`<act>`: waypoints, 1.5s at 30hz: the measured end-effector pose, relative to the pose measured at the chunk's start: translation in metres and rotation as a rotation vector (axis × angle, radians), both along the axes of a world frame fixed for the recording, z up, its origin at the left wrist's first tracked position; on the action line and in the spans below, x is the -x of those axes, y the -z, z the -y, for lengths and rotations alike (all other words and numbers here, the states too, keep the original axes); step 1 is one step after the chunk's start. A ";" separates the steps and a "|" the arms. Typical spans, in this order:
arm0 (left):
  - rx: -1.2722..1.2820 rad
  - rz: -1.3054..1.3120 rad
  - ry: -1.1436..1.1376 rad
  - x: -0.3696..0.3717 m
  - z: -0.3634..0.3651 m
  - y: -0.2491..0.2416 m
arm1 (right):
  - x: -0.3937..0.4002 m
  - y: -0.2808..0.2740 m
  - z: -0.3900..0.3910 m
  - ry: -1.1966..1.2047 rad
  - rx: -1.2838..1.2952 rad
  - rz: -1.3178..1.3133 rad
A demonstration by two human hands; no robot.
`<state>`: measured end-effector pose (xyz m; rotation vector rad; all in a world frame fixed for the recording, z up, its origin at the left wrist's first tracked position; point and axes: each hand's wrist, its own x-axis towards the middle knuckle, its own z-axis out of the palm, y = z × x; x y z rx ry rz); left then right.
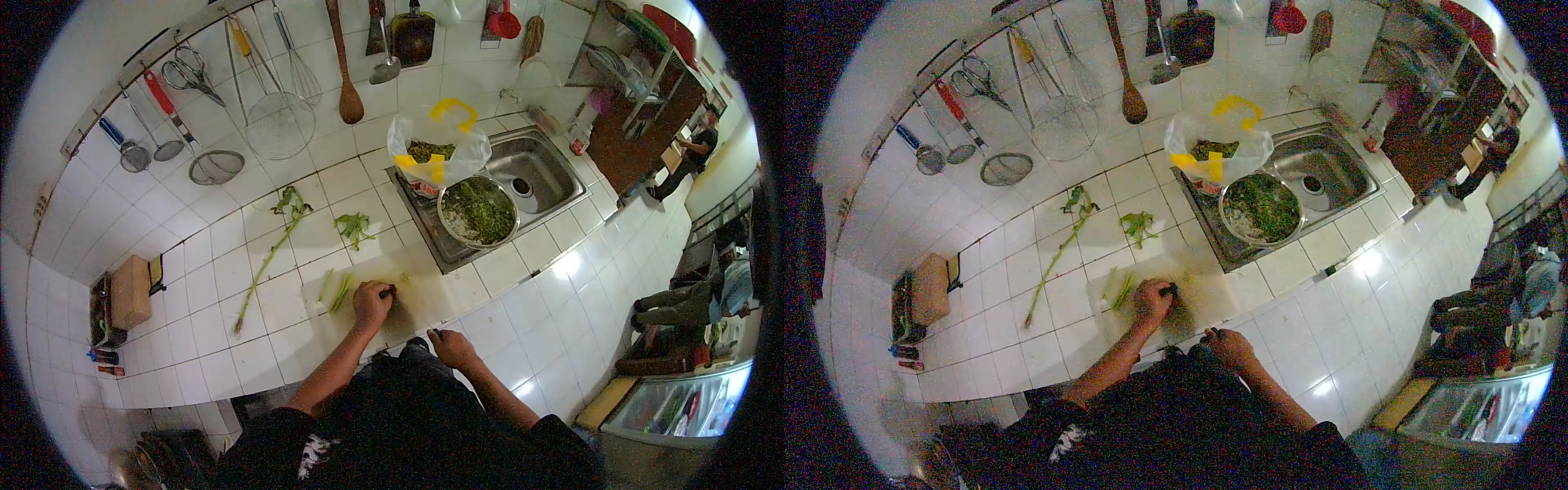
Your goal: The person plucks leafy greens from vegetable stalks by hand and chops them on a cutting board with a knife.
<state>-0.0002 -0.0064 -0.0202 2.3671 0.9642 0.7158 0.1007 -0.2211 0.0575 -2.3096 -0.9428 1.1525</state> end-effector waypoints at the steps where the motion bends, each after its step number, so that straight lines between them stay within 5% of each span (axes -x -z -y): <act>1: 0.020 0.002 0.001 0.000 0.000 -0.002 | 0.001 0.004 0.000 0.001 0.001 0.001; 6: 0.013 0.020 0.010 -0.001 -0.003 0.004 | 0.002 0.009 -0.007 -0.039 -0.013 0.026; 9: -0.005 0.083 0.019 0.000 0.000 -0.002 | -0.002 0.057 -0.025 -0.052 -0.038 0.116; 12: 0.022 -0.014 -0.007 -0.001 -0.003 -0.005 | -0.005 0.007 -0.038 -0.096 0.006 0.141; 45: 0.014 -0.022 0.011 0.003 -0.007 0.003 | 0.000 0.012 -0.016 -0.117 0.012 0.106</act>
